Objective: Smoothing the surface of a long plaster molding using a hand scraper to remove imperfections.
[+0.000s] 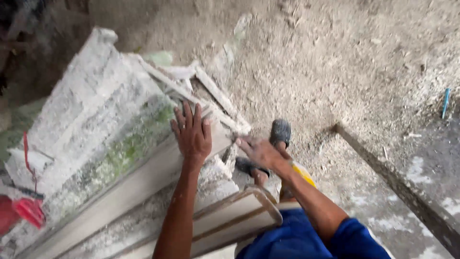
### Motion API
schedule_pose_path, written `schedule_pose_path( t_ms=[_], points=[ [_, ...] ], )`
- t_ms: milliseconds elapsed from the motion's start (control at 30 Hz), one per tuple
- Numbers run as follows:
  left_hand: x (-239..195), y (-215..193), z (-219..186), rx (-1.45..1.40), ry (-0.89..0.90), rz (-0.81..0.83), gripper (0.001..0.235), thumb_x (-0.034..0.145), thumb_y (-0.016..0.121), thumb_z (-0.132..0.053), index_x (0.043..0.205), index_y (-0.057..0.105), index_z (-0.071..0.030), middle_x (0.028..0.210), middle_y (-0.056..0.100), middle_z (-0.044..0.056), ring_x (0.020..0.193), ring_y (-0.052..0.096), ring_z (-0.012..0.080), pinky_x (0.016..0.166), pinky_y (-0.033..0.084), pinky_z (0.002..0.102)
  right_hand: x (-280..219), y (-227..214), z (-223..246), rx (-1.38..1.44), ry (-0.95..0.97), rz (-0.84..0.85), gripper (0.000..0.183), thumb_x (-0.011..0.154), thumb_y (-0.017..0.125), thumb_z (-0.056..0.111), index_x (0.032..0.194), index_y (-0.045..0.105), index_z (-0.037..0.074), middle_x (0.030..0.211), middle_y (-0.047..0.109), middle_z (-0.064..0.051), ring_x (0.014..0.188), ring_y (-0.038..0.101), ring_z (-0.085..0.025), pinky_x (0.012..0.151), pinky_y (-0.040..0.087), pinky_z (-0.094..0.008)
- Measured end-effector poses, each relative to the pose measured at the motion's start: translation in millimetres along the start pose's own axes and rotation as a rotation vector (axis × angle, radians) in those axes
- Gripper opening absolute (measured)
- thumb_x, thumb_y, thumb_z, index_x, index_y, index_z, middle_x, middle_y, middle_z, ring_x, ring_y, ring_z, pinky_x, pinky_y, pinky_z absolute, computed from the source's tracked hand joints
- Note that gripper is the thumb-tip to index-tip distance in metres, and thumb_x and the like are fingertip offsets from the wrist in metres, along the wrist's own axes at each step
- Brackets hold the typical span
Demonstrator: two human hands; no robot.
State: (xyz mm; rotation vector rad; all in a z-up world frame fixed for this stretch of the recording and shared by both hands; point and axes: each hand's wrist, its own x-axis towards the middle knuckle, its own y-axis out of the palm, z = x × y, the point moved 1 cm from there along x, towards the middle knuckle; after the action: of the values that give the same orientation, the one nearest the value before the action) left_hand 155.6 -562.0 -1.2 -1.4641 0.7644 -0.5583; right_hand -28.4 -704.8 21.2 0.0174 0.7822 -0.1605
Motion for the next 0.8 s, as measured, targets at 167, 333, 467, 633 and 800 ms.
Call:
schedule_pose_path(
  t_ms=[167, 333, 467, 633, 800],
  points=[
    [-2, 5, 4, 0.075, 0.038, -0.068, 0.057, 0.107, 0.034, -0.043, 0.155, 0.049, -0.016, 0.163, 0.04, 0.017, 0.15, 0.032, 0.0448, 0.115, 0.029, 0.061, -37, -19, 3, 0.02, 0.136, -0.025, 0.052, 0.1, 0.043, 0.059, 0.134, 0.069, 0.03, 0.125, 0.073, -0.014, 0.122, 0.065, -0.036, 0.109, 0.049, -0.05],
    [-1, -1, 4, 0.119, 0.07, -0.124, 0.054, 0.109, 0.033, -0.04, 0.153, 0.052, -0.015, 0.16, 0.045, 0.017, 0.147, 0.037, 0.0443, 0.114, 0.031, 0.059, 18, 7, 14, 0.039, -0.035, -0.011, 0.067, 0.103, 0.028, 0.064, 0.142, 0.061, 0.02, 0.122, 0.069, -0.028, 0.12, 0.061, -0.049, 0.11, 0.045, -0.06],
    [1, 4, 5, 0.077, 0.066, -0.104, 0.054, 0.11, 0.031, -0.039, 0.153, 0.052, -0.015, 0.16, 0.045, 0.017, 0.147, 0.037, 0.0442, 0.114, 0.031, 0.058, -4, -1, 14, 0.031, -0.003, 0.005, 0.062, 0.107, 0.027, 0.057, 0.144, 0.059, 0.019, 0.12, 0.071, -0.026, 0.117, 0.063, -0.05, 0.106, 0.049, -0.059],
    [0, -4, 1, 0.073, 0.052, -0.132, 0.051, 0.111, 0.033, -0.037, 0.153, 0.052, -0.016, 0.16, 0.044, 0.016, 0.148, 0.036, 0.0439, 0.114, 0.031, 0.058, 11, -4, 66, -0.144, -0.04, -0.032, 0.056, 0.107, 0.03, 0.051, 0.146, 0.056, 0.02, 0.117, 0.07, -0.029, 0.113, 0.066, -0.046, 0.103, 0.049, -0.058],
    [-4, 2, 6, 0.087, 0.05, -0.117, 0.051, 0.11, 0.034, -0.039, 0.152, 0.053, -0.018, 0.161, 0.043, 0.015, 0.149, 0.035, 0.0432, 0.113, 0.032, 0.058, -19, -21, 86, -0.085, 0.069, 0.065, 0.072, 0.104, 0.023, 0.06, 0.137, 0.065, 0.01, 0.117, 0.072, -0.028, 0.119, 0.064, -0.046, 0.107, 0.047, -0.057]
  ],
)
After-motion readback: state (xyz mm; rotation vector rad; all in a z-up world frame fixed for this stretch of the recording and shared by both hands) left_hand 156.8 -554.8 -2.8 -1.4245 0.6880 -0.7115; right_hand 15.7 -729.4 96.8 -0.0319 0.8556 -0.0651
